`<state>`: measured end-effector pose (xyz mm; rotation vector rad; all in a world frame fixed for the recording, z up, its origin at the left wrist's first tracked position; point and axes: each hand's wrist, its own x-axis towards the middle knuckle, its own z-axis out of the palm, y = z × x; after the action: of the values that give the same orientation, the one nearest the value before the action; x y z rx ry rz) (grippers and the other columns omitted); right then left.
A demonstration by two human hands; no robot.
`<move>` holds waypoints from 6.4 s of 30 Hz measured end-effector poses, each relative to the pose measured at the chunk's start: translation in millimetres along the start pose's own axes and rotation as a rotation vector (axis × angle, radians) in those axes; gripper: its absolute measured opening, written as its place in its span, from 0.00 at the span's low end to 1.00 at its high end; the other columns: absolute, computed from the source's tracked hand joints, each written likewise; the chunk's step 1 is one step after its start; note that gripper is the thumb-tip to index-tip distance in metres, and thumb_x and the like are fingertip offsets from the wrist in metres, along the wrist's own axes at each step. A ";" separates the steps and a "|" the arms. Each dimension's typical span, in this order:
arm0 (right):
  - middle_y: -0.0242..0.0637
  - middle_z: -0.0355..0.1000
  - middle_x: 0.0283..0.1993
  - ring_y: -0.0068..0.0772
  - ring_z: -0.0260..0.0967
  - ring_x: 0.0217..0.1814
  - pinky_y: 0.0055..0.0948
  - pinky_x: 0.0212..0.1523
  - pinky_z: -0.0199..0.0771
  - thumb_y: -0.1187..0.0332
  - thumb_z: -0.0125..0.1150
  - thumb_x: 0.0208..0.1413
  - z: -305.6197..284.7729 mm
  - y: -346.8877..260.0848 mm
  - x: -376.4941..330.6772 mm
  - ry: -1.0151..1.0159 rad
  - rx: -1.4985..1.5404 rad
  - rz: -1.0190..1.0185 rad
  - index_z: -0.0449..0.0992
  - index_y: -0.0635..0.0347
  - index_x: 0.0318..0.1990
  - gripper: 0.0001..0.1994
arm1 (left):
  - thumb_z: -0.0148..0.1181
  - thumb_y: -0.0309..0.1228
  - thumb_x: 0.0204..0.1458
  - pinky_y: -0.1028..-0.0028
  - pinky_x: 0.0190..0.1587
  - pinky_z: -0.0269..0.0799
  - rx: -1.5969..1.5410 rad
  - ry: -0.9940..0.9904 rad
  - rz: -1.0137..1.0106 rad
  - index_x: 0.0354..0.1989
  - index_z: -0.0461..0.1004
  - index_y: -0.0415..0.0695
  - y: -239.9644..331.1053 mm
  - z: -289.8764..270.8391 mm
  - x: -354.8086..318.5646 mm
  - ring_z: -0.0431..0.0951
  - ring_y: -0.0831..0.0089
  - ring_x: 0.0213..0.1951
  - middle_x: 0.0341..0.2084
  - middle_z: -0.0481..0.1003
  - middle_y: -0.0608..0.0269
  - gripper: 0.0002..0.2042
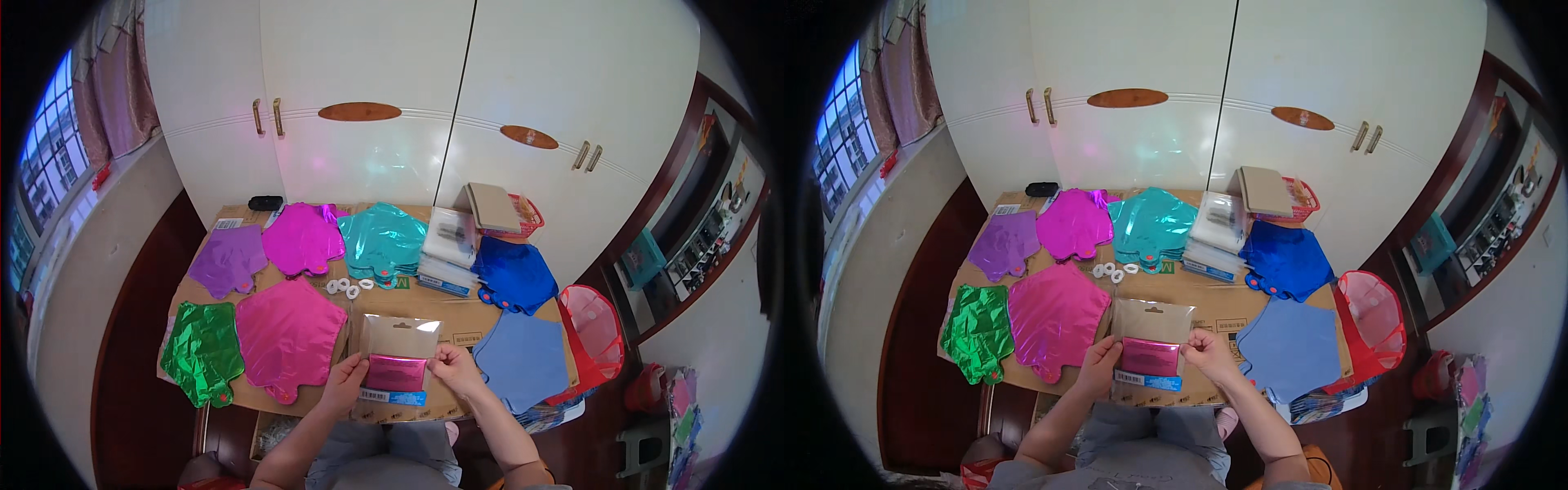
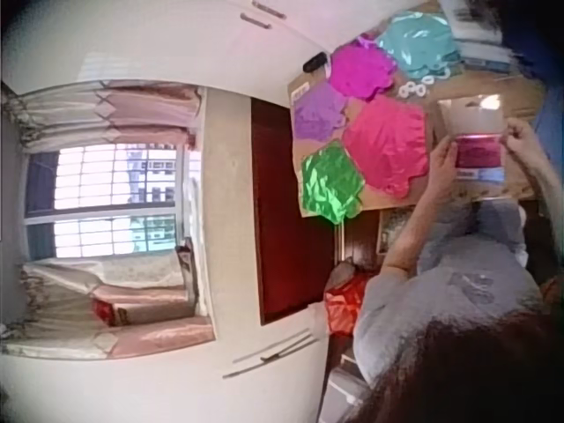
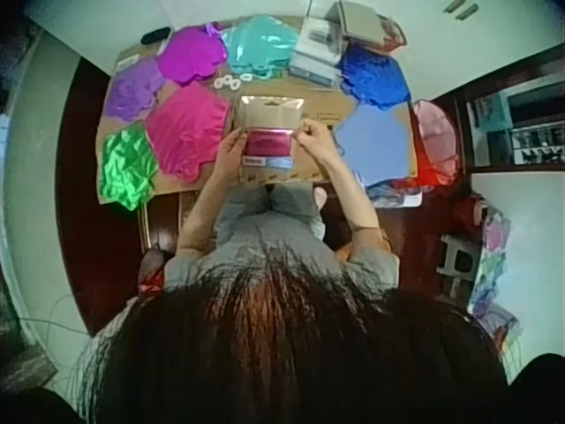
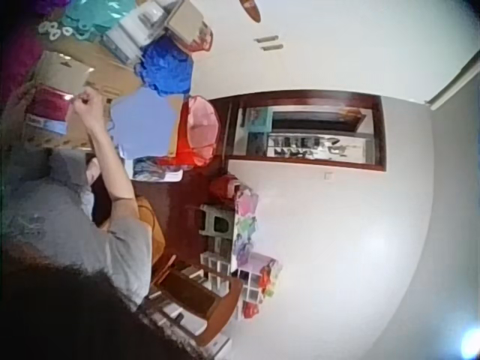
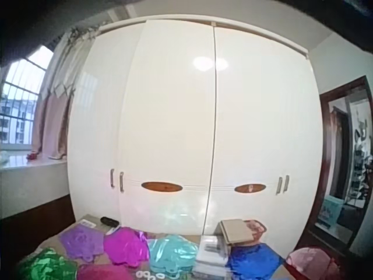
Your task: Folding colorful plastic bags and placing them into clear plastic retail packaging envelopes.
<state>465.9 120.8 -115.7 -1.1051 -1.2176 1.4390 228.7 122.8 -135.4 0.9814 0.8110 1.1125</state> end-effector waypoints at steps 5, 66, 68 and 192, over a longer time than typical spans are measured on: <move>0.20 0.69 0.27 0.08 0.61 0.27 0.15 0.27 0.61 0.73 0.56 0.57 4.1 10.0 1.0 0.053 0.059 -0.055 0.73 0.60 0.34 0.02 | 0.49 0.29 0.62 0.82 0.42 0.68 0.041 0.030 0.008 0.43 0.73 0.37 3.9 10.1 -0.8 0.71 0.86 0.37 0.35 0.76 0.69 0.09; 0.44 0.76 0.33 0.47 0.74 0.36 0.41 0.38 0.73 0.66 0.56 0.47 -160.6 -61.7 152.5 0.132 -1.406 -0.241 0.77 0.59 0.36 0.10 | 0.54 0.31 0.44 0.71 0.38 0.78 1.690 -0.619 0.838 0.40 0.74 0.37 8.5 24.2 18.9 0.79 0.62 0.39 0.36 0.76 0.52 0.15; 0.46 0.76 0.34 0.49 0.74 0.38 0.43 0.40 0.73 0.67 0.55 0.47 -158.5 -61.2 144.4 0.144 -1.462 -0.061 0.76 0.58 0.38 0.11 | 0.54 0.31 0.45 0.72 0.37 0.78 1.669 -0.648 0.816 0.40 0.74 0.37 3.3 16.7 18.6 0.79 0.63 0.39 0.37 0.76 0.51 0.15; 0.40 0.67 0.57 0.37 0.59 0.65 0.39 0.66 0.58 0.54 0.64 0.49 -4.7 31.7 -60.7 -0.298 -1.198 -0.610 0.73 0.64 0.48 0.24 | 0.52 0.23 0.54 0.63 0.34 0.70 0.985 -0.097 0.250 0.35 0.67 0.40 23.9 -30.1 -71.0 0.75 0.51 0.31 0.28 0.73 0.50 0.03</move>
<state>478.1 59.2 -143.4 -1.0636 -2.4967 0.3073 175.0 64.3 -120.7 1.9789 1.2090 0.8350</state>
